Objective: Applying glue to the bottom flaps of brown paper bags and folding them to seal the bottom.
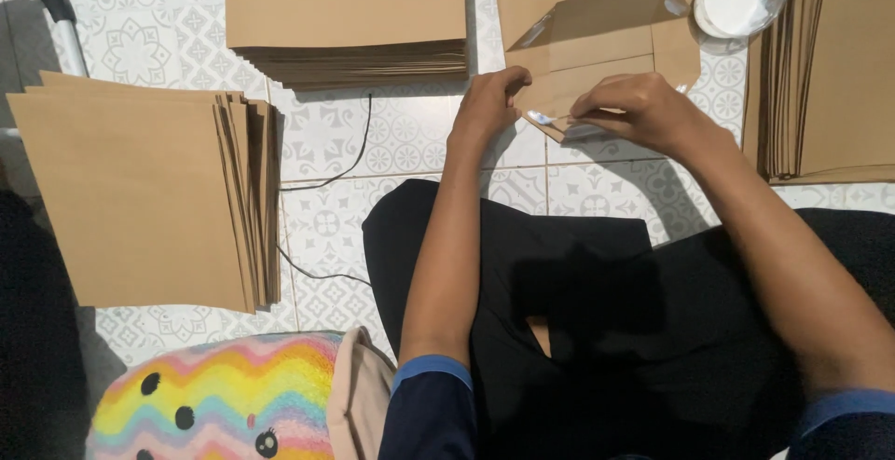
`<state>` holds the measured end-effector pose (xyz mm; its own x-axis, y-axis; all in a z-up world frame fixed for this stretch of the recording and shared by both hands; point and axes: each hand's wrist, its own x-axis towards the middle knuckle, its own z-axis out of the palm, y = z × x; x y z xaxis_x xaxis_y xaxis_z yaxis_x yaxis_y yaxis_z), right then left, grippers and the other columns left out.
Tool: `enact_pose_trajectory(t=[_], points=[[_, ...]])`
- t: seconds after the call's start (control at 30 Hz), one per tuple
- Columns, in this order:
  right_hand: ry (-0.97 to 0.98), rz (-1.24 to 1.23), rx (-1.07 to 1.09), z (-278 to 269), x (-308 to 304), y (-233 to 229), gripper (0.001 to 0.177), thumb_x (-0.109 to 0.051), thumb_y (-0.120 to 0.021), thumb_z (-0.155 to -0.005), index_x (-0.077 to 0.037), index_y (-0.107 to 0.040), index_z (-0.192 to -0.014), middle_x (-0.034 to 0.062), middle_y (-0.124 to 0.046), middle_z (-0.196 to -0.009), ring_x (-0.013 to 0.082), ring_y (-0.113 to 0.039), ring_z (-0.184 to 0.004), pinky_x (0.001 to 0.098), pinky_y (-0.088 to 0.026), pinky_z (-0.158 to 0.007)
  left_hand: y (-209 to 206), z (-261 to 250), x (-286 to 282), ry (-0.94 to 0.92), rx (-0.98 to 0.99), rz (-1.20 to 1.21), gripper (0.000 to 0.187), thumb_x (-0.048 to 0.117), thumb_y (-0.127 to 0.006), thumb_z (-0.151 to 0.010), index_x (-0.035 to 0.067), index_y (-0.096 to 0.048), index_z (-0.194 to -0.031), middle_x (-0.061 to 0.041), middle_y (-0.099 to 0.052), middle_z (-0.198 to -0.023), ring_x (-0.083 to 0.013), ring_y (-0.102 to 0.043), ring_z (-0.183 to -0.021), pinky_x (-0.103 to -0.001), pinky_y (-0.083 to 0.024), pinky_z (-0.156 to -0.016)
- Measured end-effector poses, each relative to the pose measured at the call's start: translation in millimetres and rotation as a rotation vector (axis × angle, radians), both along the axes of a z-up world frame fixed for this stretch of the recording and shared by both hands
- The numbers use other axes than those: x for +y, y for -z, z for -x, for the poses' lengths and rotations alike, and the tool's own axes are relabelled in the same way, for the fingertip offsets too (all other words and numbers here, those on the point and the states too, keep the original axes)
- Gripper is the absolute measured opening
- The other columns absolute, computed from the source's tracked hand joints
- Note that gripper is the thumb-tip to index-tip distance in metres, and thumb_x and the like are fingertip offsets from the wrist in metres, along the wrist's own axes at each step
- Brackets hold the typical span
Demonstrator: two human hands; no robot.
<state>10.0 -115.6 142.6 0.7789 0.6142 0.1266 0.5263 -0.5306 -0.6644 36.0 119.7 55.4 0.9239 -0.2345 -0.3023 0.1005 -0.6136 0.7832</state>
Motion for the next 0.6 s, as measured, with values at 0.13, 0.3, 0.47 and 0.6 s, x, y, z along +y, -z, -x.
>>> enact_pose_trajectory(t=[0.13,0.3,0.47,0.6], points=[[0.017,0.022,0.037,-3,-12,0,0.01,0.006,-0.082,-0.086,-0.002,-0.077,-0.089,0.0177,-0.078,-0.086,0.0364,-0.076,-0.086,0.042,-0.059,-0.079,3,0,0,0.008,0.008,-0.004,0.053,-0.013,-0.079,-0.075,0.011,-0.073,-0.122,-0.024,-0.074,-0.117,-0.0432,-0.068,-0.117,-0.058,-0.054,-0.1],[0.042,-0.079,-0.001,-6,-10,15,0.01,0.003,-0.083,-0.09,-0.005,-0.078,-0.092,0.0137,-0.079,-0.092,0.0336,-0.076,-0.091,0.0392,-0.058,-0.081,-4,1,1,0.001,-0.004,0.012,0.052,-0.016,-0.077,-0.076,0.008,-0.072,-0.122,-0.024,-0.074,-0.12,-0.0427,-0.067,-0.119,-0.057,-0.053,-0.102],[0.022,-0.062,-0.027,-4,3,13,0.012,0.006,-0.083,-0.088,-0.004,-0.077,-0.09,0.0139,-0.079,-0.091,0.0325,-0.076,-0.091,0.0383,-0.058,-0.081,-8,1,1,0.001,-0.005,0.024,0.052,-0.016,-0.077,-0.076,0.007,-0.071,-0.122,-0.025,-0.073,-0.12,-0.0435,-0.067,-0.119,-0.058,-0.052,-0.103],[0.017,-0.042,0.04,-1,0,5,0.012,0.008,-0.082,-0.085,-0.002,-0.077,-0.088,0.0179,-0.078,-0.088,0.0366,-0.076,-0.086,0.0413,-0.058,-0.079,-6,0,1,0.003,0.015,0.007,0.051,-0.015,-0.077,-0.077,0.007,-0.071,-0.122,-0.025,-0.073,-0.121,-0.0437,-0.066,-0.12,-0.059,-0.051,-0.104]])
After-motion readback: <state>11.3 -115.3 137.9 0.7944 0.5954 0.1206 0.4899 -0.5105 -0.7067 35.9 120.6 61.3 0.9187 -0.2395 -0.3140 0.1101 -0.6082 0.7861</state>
